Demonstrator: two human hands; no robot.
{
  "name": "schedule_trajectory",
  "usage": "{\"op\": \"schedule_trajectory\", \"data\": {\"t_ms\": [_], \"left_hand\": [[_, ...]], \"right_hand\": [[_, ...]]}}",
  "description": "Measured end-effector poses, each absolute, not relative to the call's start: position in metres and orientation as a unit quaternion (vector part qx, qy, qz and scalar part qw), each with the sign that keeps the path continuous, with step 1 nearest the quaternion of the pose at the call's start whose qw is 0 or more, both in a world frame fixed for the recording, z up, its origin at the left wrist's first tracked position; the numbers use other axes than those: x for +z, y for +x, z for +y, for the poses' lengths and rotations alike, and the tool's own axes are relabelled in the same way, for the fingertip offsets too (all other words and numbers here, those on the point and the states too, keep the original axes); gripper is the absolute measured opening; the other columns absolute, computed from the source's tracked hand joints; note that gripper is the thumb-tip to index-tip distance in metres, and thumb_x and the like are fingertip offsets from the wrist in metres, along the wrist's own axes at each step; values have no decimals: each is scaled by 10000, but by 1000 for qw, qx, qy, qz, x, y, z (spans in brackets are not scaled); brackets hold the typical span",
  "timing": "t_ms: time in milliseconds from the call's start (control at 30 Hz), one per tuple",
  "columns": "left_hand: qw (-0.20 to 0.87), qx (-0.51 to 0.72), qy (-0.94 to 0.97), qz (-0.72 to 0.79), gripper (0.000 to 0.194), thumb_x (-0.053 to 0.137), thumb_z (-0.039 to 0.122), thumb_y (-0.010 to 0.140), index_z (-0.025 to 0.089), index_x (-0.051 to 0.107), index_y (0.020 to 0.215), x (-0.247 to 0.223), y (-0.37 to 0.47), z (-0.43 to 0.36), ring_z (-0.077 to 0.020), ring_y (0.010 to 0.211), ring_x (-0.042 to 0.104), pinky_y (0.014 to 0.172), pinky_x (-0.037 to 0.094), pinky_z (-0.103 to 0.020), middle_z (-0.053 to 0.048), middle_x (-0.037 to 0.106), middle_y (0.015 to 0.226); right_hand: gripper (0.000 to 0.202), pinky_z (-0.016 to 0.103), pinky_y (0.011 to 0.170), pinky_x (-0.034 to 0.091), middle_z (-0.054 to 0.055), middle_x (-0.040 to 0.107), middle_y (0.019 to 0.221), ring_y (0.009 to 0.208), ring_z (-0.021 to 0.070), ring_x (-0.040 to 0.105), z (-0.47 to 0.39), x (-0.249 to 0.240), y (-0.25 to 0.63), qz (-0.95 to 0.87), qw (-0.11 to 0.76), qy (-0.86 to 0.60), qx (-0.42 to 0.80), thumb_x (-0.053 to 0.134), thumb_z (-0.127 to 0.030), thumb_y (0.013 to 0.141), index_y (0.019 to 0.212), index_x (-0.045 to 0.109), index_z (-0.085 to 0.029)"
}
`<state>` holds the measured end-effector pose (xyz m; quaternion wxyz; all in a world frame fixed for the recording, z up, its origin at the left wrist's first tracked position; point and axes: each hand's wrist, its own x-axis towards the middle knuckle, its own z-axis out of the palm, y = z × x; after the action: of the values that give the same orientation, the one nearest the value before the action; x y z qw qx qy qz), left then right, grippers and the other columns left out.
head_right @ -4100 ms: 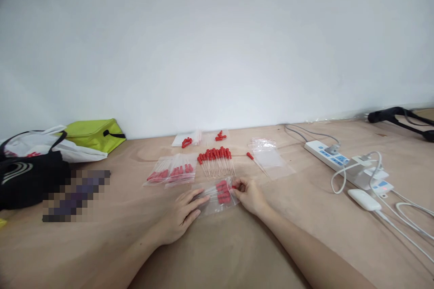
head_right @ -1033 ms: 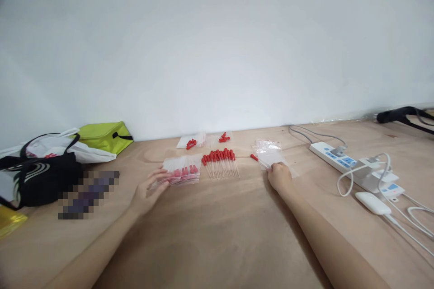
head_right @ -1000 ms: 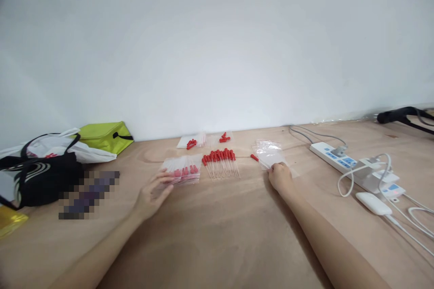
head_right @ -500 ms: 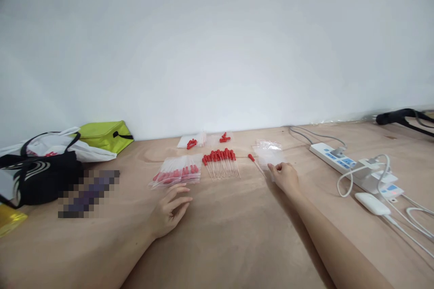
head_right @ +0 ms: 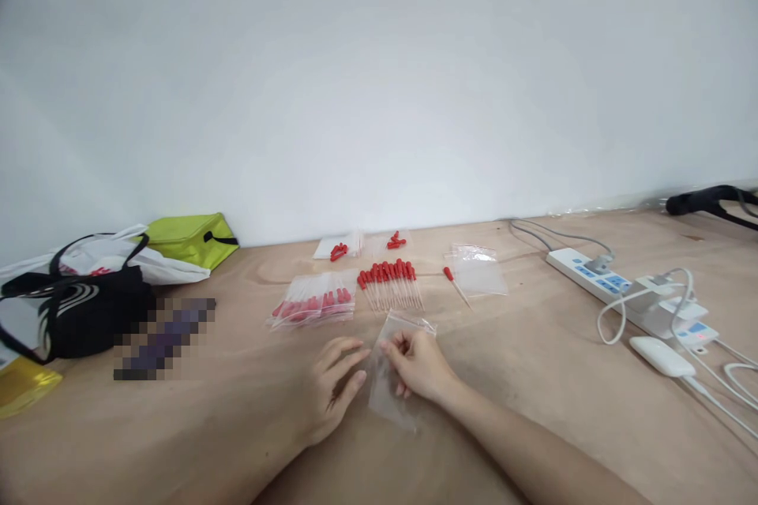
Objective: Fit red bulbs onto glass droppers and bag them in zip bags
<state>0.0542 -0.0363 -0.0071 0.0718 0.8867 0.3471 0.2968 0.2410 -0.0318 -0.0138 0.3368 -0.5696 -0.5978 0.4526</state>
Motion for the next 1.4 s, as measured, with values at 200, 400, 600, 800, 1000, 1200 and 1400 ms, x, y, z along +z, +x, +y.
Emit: {"op": "schedule_trajectory", "data": {"t_ms": [200,400,600,800,1000,1200,1400], "left_hand": [[57,150,906,392,419,489,384,818,221,485,1204,-3,69,-42,-285,1175,387,921,373,-486,-111,458,1270],[-82,134,921,358,280,445,211,849,262,574,1092,3,47,-19,-285,1226,335,968,218,-586,-114,442,1294],[-47,115,935,332,315,394,65,817,178,619,1006,2,52,-13,-232,1096,495,899,424,-384,-97,561,1173],[48,126,904,406,333,342,214,883,138,524,1152,2,72,-20,-212,1049,531,892,445,-347,-97,587,1131],[59,67,908,409,475,374,435,864,176,426,1259,2,68,-22,-264,1231,338,1006,287,-455,-123,372,1348],[97,50,914,392,488,318,454,883,229,333,1316,0,50,-18,-229,1285,234,1040,228,-445,-72,273,1404],[105,60,908,402,478,335,409,887,209,320,1321,-2,44,-18,-198,1281,250,1049,218,-430,-67,281,1400]], "right_hand": [[259,291,665,416,80,614,843,780,199,569,-6,-18,290,-666,345,-646,142,592,-368,664,831,591,-170],[156,247,557,396,14,598,649,591,144,537,-7,-31,293,-676,328,-624,214,557,-301,678,754,603,-173],[158,253,563,388,24,577,635,597,145,527,-11,-32,285,-676,333,-630,189,529,-289,693,589,569,-178],[204,268,614,408,23,542,646,652,144,521,-17,-25,288,-753,365,-528,143,512,-227,705,506,495,-187],[148,328,815,422,75,636,836,903,183,549,-26,-18,298,-860,335,-346,169,513,-265,774,756,628,-173],[553,445,987,261,124,438,1290,1187,243,386,-28,-11,302,-915,199,-312,161,526,-471,754,1239,455,-216],[520,440,971,274,112,384,1332,1197,258,372,-29,-10,303,-898,207,-335,197,544,-497,731,1190,509,-253]]}}
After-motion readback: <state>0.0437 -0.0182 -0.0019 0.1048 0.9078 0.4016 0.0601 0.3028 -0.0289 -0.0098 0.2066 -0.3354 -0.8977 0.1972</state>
